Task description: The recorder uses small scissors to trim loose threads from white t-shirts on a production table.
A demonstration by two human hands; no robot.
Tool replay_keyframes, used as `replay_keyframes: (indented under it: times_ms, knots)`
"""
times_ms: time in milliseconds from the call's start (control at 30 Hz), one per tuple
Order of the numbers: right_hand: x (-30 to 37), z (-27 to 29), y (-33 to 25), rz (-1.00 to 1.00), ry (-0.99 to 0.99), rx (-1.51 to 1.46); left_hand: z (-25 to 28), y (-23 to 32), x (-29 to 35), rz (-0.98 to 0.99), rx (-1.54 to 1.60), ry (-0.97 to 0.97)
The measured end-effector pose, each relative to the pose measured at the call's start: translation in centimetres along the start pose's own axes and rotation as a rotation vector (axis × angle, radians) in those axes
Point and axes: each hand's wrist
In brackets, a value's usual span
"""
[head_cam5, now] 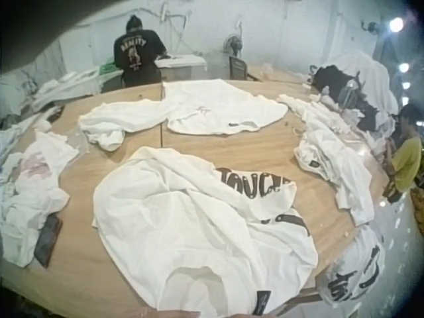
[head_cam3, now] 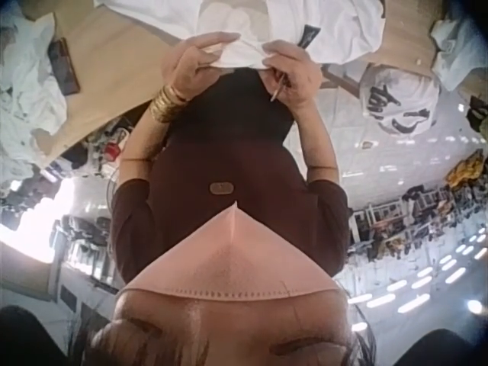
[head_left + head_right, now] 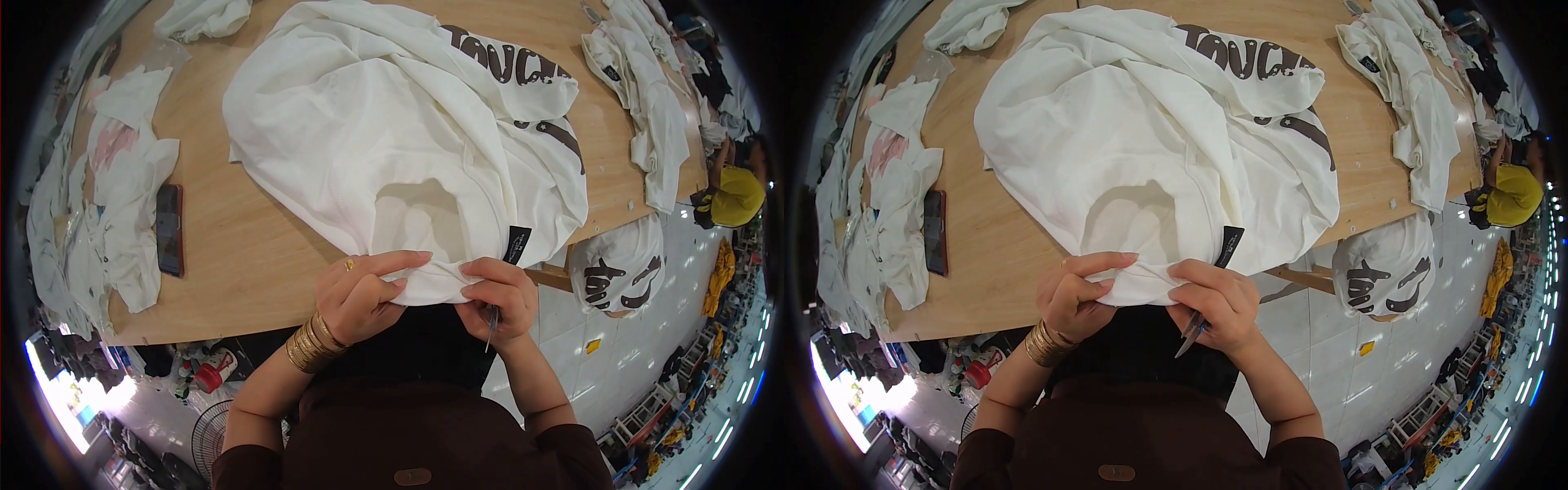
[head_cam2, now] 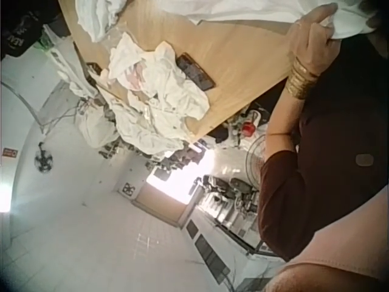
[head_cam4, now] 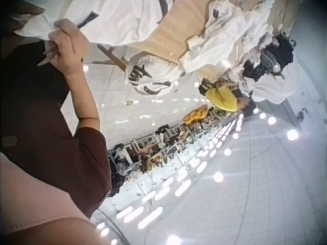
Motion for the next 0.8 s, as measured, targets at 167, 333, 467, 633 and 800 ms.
replay_keyframes:
  times_ms: [167, 333, 467, 633, 800]
  knots:
    - [0.1, -0.1, 0.1, -0.006, 0.001, -0.009, 0.2, 0.0, 0.1, -0.007, -0.017, -0.017]
    - [0.0, -0.1, -0.1, -0.009, 0.001, -0.004, 0.0, 0.0, -0.1, -0.018, -0.001, 0.066]
    - [-0.3, 0.1, -0.3, -0.032, -0.013, -0.018, 0.5, 0.2, -0.2, 0.023, -0.002, 0.001]
    - [-0.7, 0.5, -0.3, -0.042, -0.048, -0.019, 0.5, 0.2, -0.1, 0.053, 0.009, -0.072]
    - [-1.0, 0.6, -0.4, 0.003, -0.061, -0.018, 0.8, 0.9, 0.0, 0.185, 0.095, -0.035]
Point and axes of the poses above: each hand's wrist, its own x-axis away from the middle knuckle, its own z-axis out of the back of the hand, y = z × x, and after that the axes turned 8 degrees about -x, right-handed
